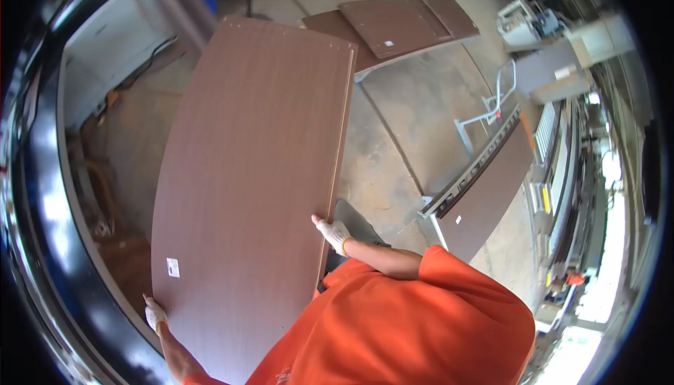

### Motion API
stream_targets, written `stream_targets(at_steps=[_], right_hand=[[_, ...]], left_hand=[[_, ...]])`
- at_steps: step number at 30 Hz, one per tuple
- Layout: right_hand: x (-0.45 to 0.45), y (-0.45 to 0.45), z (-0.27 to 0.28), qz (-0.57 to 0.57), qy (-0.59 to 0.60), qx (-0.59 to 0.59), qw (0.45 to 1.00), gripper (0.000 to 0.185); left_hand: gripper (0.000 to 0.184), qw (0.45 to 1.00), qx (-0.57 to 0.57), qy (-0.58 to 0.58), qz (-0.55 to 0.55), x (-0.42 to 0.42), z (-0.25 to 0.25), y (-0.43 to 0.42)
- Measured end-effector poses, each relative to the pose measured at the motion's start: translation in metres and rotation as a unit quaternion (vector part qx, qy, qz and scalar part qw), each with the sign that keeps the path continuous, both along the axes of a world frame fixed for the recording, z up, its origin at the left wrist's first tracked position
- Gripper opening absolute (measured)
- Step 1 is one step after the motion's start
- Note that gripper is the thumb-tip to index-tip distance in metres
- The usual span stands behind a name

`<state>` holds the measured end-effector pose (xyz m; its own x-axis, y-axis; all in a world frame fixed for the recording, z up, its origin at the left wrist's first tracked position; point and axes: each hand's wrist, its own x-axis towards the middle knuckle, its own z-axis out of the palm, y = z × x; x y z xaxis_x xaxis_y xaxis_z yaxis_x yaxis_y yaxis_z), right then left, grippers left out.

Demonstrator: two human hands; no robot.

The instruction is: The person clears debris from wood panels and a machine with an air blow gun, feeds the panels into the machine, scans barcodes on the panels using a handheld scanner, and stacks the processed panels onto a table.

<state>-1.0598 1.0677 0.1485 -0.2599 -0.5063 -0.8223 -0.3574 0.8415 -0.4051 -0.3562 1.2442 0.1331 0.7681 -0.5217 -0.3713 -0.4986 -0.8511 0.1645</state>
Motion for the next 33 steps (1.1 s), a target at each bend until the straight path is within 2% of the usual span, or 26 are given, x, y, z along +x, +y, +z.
stream_targets(at_steps=[1,2,3,4,6,7,11,12,13,14,15,17,18,20,21,22,24,25,26,27,28,29,30,31,33], right_hand=[[-0.030,-0.016,0.013,-0.025,-0.005,0.016,1.000,0.097],[-0.085,-0.033,0.002,-0.053,-0.010,0.038,0.998,0.096],[-0.145,-0.059,-0.017,-0.065,-0.017,0.037,0.997,0.096],[-0.190,-0.082,-0.026,-0.078,-0.029,0.045,0.996,0.095],[-0.296,-0.134,-0.088,-0.091,-0.059,0.016,0.994,0.096],[-0.333,-0.160,-0.088,-0.104,-0.081,0.011,0.991,0.098],[-0.437,-0.237,-0.053,-0.192,-0.227,0.006,0.955,0.109],[-0.455,-0.254,-0.048,-0.218,-0.255,0.007,0.942,0.113],[-0.474,-0.269,-0.050,-0.238,-0.276,0.003,0.931,0.117],[-0.487,-0.278,-0.068,-0.279,-0.296,-0.025,0.913,0.114],[-0.503,-0.283,-0.077,-0.281,-0.299,-0.023,0.912,0.114],[-0.546,-0.313,-0.094,-0.260,-0.306,0.004,0.916,0.109],[-0.573,-0.344,-0.093,-0.319,-0.294,-0.005,0.901,0.101],[-0.627,-0.413,-0.134,-0.325,-0.294,-0.022,0.898,0.104],[-0.658,-0.445,-0.153,-0.326,-0.290,-0.027,0.899,0.106],[-0.688,-0.490,-0.136,-0.374,-0.310,-0.017,0.874,0.112],[-0.771,-0.602,-0.100,-0.360,-0.308,0.023,0.880,0.112],[-0.804,-0.644,-0.092,-0.413,-0.316,-0.053,0.853,0.115],[-0.860,-0.674,-0.123,-0.417,-0.343,-0.030,0.841,0.110],[-0.893,-0.721,-0.089,-0.454,-0.335,-0.094,0.820,0.102],[-0.945,-0.752,-0.133,-0.468,-0.374,-0.115,0.793,0.093],[-0.999,-0.784,-0.147,-0.461,-0.325,-0.144,0.813,0.093],[-1.047,-0.811,-0.155,-0.454,-0.273,-0.177,0.829,0.093],[-1.090,-0.832,-0.163,-0.478,-0.236,-0.164,0.830,0.096],[-1.140,-0.874,-0.159,-0.499,-0.201,-0.149,0.830,0.100]], left_hand=[[0.081,1.000,0.003,-0.002,-0.014,-0.032,0.007,-0.031],[0.078,0.998,0.054,-0.003,-0.012,-0.064,-0.016,-0.069],[0.078,0.998,0.053,-0.010,-0.025,-0.129,-0.016,-0.115],[0.077,0.998,0.034,-0.016,-0.041,-0.181,-0.005,-0.153],[0.079,0.997,-0.021,-0.031,-0.064,-0.300,0.017,-0.247],[0.079,0.996,-0.024,-0.035,-0.072,-0.344,0.027,-0.290],[0.079,0.977,-0.015,-0.140,-0.160,-0.456,0.080,-0.443],[0.077,0.973,-0.029,-0.134,-0.187,-0.479,0.095,-0.486],[0.076,0.970,-0.018,-0.135,-0.202,-0.487,0.088,-0.531],[0.073,0.966,-0.053,-0.124,-0.218,-0.532,0.100,-0.569],[0.071,0.959,-0.022,-0.126,-0.254,-0.561,0.101,-0.615],[0.069,0.950,0.010,-0.128,-0.286,-0.623,0.082,-0.700],[0.071,0.960,0.022,-0.117,-0.254,-0.666,0.068,-0.747],[0.073,0.966,0.021,-0.107,-0.234,-0.737,0.035,-0.855],[0.078,0.944,-0.015,-0.136,-0.299,-0.766,0.006,-0.905],[0.084,0.917,-0.043,-0.165,-0.362,-0.790,-0.016,-0.950],[0.091,0.956,0.018,-0.076,-0.283,-0.909,-0.006,-1.073],[0.093,0.951,0.005,-0.055,-0.304,-0.958,-0.014,-1.124],[0.094,0.945,-0.013,-0.032,-0.324,-1.002,-0.021,-1.173],[0.096,0.929,-0.012,-0.037,-0.368,-1.057,-0.022,-1.215],[0.098,0.909,-0.009,-0.044,-0.414,-1.113,-0.014,-1.255],[0.102,0.917,0.033,-0.041,-0.396,-1.164,-0.019,-1.302],[0.102,0.914,0.030,-0.033,-0.404,-1.217,-0.006,-1.327],[0.104,0.905,0.036,-0.028,-0.423,-1.235,-0.021,-1.355],[0.102,0.908,0.046,-0.032,-0.415,-1.254,-0.013,-1.376]])
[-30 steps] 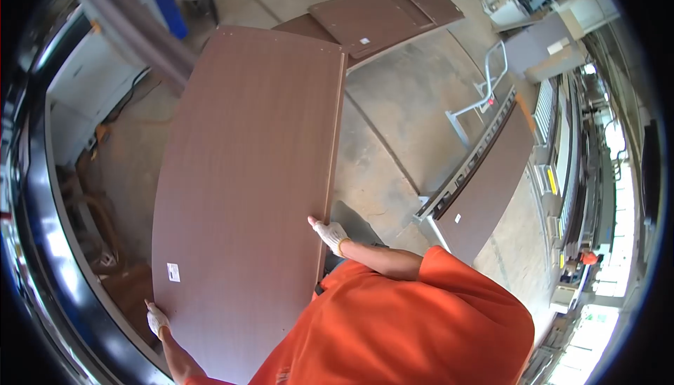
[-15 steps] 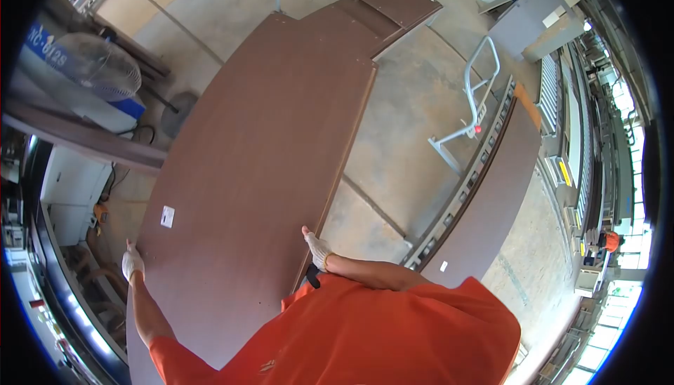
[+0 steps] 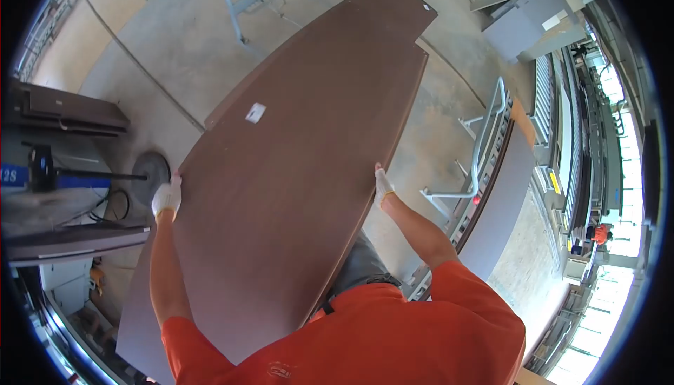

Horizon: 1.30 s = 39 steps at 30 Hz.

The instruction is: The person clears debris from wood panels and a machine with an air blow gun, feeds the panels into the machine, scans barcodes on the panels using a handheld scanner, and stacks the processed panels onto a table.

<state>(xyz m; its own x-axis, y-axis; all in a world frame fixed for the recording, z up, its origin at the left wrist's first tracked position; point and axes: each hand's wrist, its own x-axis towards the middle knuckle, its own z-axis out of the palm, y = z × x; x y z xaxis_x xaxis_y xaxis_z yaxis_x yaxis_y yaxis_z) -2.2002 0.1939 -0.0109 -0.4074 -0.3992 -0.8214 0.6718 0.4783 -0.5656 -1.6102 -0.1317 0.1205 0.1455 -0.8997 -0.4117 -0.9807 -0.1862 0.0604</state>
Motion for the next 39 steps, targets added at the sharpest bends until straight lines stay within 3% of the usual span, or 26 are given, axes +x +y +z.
stream_targets(at_steps=[2,6,8,10,12,13,14,16,17,20,23,24,25,26,27,28,30,32,33,34,35,36,38,39], right_hand=[[-0.041,-0.038,0.024,0.026,0.031,0.053,0.998,0.107],[-0.144,-0.084,-0.097,0.002,0.013,0.036,0.999,0.113],[-0.182,-0.137,-0.070,0.007,-0.027,-0.001,1.000,0.114],[-0.207,-0.138,-0.074,-0.024,-0.071,-0.020,0.997,0.116],[-0.246,-0.158,-0.099,0.014,0.085,0.070,0.994,0.118],[-0.245,-0.196,-0.078,-0.047,0.093,0.200,0.974,0.100],[-0.255,-0.219,-0.064,-0.033,0.094,0.198,0.975,0.100],[-0.285,-0.260,-0.064,-0.086,0.110,0.085,0.987,0.115],[-0.310,-0.280,-0.085,-0.105,0.102,0.102,0.984,0.113],[-0.341,-0.350,-0.071,-0.090,0.114,0.148,0.978,0.112],[-0.365,-0.373,-0.137,-0.109,0.156,0.210,0.959,0.105],[-0.377,-0.381,-0.160,-0.090,0.155,0.215,0.960,0.105],[-0.389,-0.382,-0.179,0.076,0.198,0.258,0.943,0.099],[-0.392,-0.371,-0.194,0.242,0.228,0.297,0.895,0.095],[-0.392,-0.366,-0.203,0.420,0.282,0.289,0.813,0.087],[-0.384,-0.363,-0.212,0.435,0.278,0.292,0.805,0.087],[-0.364,-0.349,-0.238,0.664,0.320,0.330,0.591,0.086],[-0.343,-0.313,-0.266,0.653,0.375,0.297,0.587,0.087],[-0.332,-0.301,-0.279,0.658,0.341,0.300,0.600,0.082],[-0.321,-0.287,-0.294,0.658,0.308,0.307,0.615,0.079],[-0.319,-0.259,-0.322,0.642,0.299,0.284,0.646,0.073],[-0.314,-0.235,-0.348,0.621,0.290,0.264,0.678,0.068],[-0.260,-0.261,-0.299,0.556,0.170,0.331,0.743,0.082],[-0.252,-0.247,-0.319,0.524,0.152,0.323,0.773,0.069]], left_hand=[[0.099,1.000,0.019,0.001,-0.016,0.016,0.003,-0.010],[0.083,0.998,0.025,-0.058,0.010,0.037,-0.006,-0.039],[0.080,0.997,0.023,-0.062,0.045,0.012,-0.026,-0.057],[0.076,0.996,0.037,-0.073,0.045,-0.042,-0.026,-0.096],[0.076,0.999,0.038,-0.021,0.008,-0.139,-0.028,-0.149],[0.075,0.998,0.054,-0.028,0.007,-0.175,-0.033,-0.170],[0.075,0.997,0.068,-0.037,0.007,-0.197,-0.032,-0.190],[0.076,0.998,0.055,-0.025,0.031,-0.266,-0.033,-0.236],[0.077,0.998,0.050,-0.029,0.011,-0.280,-0.051,-0.262],[0.081,0.999,0.033,-0.031,0.012,-0.325,-0.092,-0.326],[0.075,0.999,0.045,0.012,0.020,-0.343,-0.133,-0.357],[0.069,0.998,0.050,0.017,0.027,-0.353,-0.143,-0.365],[0.062,0.995,-0.032,0.073,-0.061,-0.344,-0.191,-0.362],[0.056,0.975,-0.105,0.124,-0.150,-0.326,-0.234,-0.342],[0.054,0.985,-0.047,0.091,-0.136,-0.335,-0.238,-0.318],[0.051,0.990,-0.001,0.065,-0.122,-0.354,-0.239,-0.306],[0.058,0.993,-0.037,0.116,0.003,-0.343,-0.278,-0.236],[0.067,0.984,0.051,0.097,0.141,-0.323,-0.316,-0.162],[0.074,0.955,0.113,0.117,0.247,-0.315,-0.320,-0.131],[0.083,0.936,0.095,0.150,0.303,-0.293,-0.355,-0.083],[0.100,0.896,0.127,0.133,0.405,-0.282,-0.383,-0.044],[0.116,0.823,0.103,0.214,0.517,-0.267,-0.415,0.006],[0.121,0.739,0.154,0.240,0.610,-0.238,-0.499,0.100],[0.117,0.735,0.174,0.234,0.612,-0.247,-0.505,0.120]])
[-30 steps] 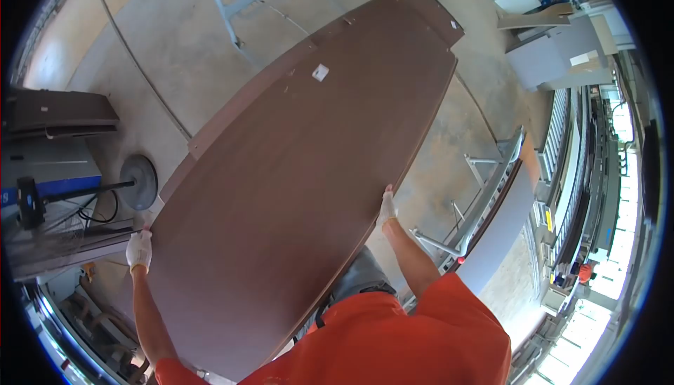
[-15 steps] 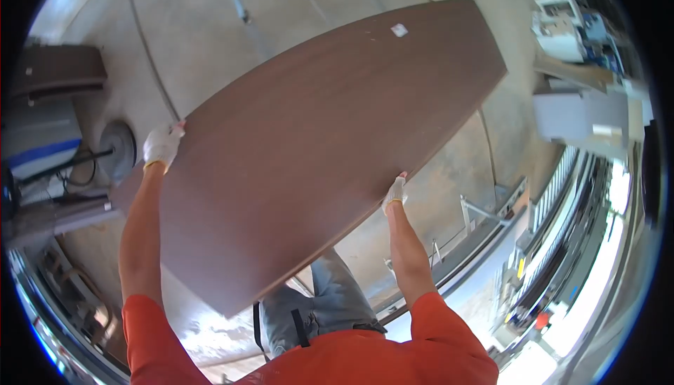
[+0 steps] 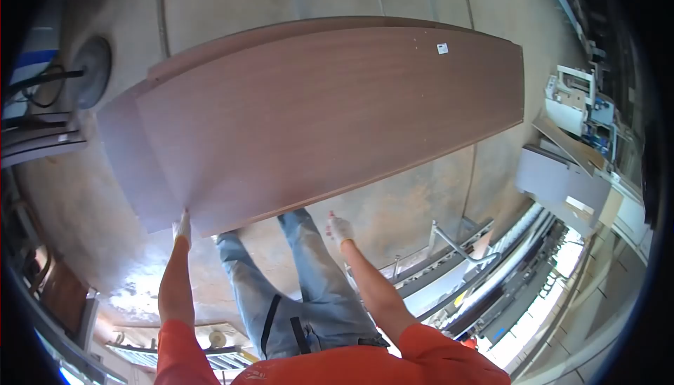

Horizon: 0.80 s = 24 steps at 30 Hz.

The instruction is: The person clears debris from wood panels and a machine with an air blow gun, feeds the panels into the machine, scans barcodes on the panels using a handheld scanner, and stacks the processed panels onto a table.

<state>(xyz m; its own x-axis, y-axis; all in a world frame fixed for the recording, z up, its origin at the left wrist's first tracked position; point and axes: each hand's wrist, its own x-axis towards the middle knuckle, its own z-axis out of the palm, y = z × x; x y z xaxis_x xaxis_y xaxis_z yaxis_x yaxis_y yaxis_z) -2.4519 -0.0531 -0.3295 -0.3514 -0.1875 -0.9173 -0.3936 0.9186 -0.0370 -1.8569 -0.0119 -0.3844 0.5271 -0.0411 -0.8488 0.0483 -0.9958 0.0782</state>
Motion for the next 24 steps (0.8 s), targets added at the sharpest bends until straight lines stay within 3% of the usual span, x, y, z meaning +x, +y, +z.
stream_targets(at_steps=[1,3,5,8,10,15,17,19,21,23,24], right_hand=[[0.000,0.022,-0.021,-0.045,-0.011,-0.012,0.999,0.058],[0.016,0.043,-0.033,0.036,0.003,-0.036,0.999,0.064],[0.049,0.007,0.025,0.169,0.040,-0.008,0.985,0.070],[0.064,0.004,0.050,0.222,0.053,-0.021,0.973,0.074],[0.066,0.001,0.048,0.235,0.072,-0.031,0.969,0.072],[0.048,-0.006,0.039,0.124,-0.016,-0.024,0.992,0.076],[0.039,-0.019,0.050,0.121,-0.013,-0.023,0.992,0.075],[0.042,-0.034,0.087,0.148,0.013,-0.037,0.988,0.072],[0.046,-0.026,0.115,0.178,0.006,-0.034,0.983,0.065],[0.054,-0.005,0.142,0.397,0.042,-0.077,0.914,0.059],[0.057,0.013,0.150,0.399,0.036,-0.077,0.913,0.059]], left_hand=[[0.113,1.000,0.020,0.010,-0.002,-0.008,-0.004,0.012],[0.105,0.993,-0.054,0.063,0.078,-0.021,-0.028,0.044],[0.102,0.989,-0.060,0.048,0.130,-0.047,-0.014,0.032],[0.099,0.984,-0.052,0.048,0.164,-0.047,-0.023,0.041],[0.094,0.995,-0.085,-0.005,0.060,-0.051,-0.035,0.035],[0.084,0.984,-0.143,0.007,0.109,-0.074,-0.029,0.044],[0.085,0.990,-0.108,0.003,0.090,-0.117,0.020,-0.009],[0.083,0.998,-0.063,-0.012,-0.006,-0.154,0.035,-0.038],[0.080,0.997,-0.054,-0.018,-0.055,-0.197,0.016,-0.043],[0.080,0.994,-0.090,0.058,-0.030,-0.256,0.022,-0.065],[0.079,0.991,-0.080,0.104,-0.010,-0.287,0.031,-0.082]])
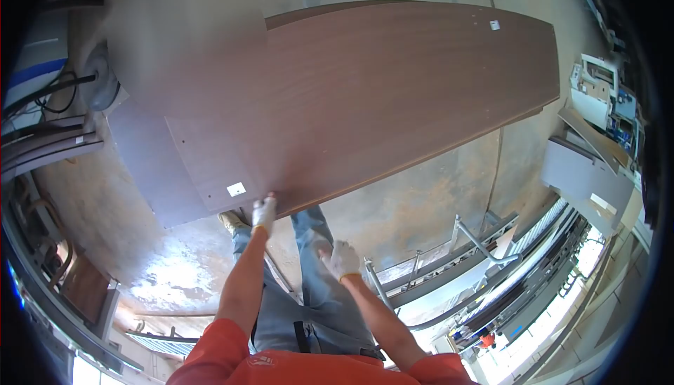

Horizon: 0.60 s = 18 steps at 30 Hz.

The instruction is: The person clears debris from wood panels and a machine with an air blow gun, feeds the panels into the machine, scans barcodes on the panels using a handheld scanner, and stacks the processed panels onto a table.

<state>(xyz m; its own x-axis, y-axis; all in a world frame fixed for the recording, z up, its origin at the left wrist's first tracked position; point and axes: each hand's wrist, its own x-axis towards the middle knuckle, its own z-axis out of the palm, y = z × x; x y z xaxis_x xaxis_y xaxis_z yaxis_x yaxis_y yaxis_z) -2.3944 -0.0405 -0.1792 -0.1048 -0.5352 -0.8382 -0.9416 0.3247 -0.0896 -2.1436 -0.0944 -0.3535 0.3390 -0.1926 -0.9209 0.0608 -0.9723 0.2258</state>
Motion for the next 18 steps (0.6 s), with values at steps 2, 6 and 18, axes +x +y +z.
stream_targets(at_steps=[2,6,18], right_hand=[[0.009,0.031,0.011,-0.055,-0.008,0.065,0.996,0.060],[0.021,0.024,0.034,0.034,-0.007,-0.025,0.999,0.062],[0.008,-0.011,0.029,0.104,-0.005,-0.049,0.993,0.074]], left_hand=[[0.074,0.998,-0.010,0.056,0.003,-0.060,0.004,-0.021],[0.059,0.994,0.002,0.101,-0.044,-0.172,-0.030,-0.039],[0.040,0.879,-0.236,0.348,-0.226,-0.200,-0.015,0.009]])
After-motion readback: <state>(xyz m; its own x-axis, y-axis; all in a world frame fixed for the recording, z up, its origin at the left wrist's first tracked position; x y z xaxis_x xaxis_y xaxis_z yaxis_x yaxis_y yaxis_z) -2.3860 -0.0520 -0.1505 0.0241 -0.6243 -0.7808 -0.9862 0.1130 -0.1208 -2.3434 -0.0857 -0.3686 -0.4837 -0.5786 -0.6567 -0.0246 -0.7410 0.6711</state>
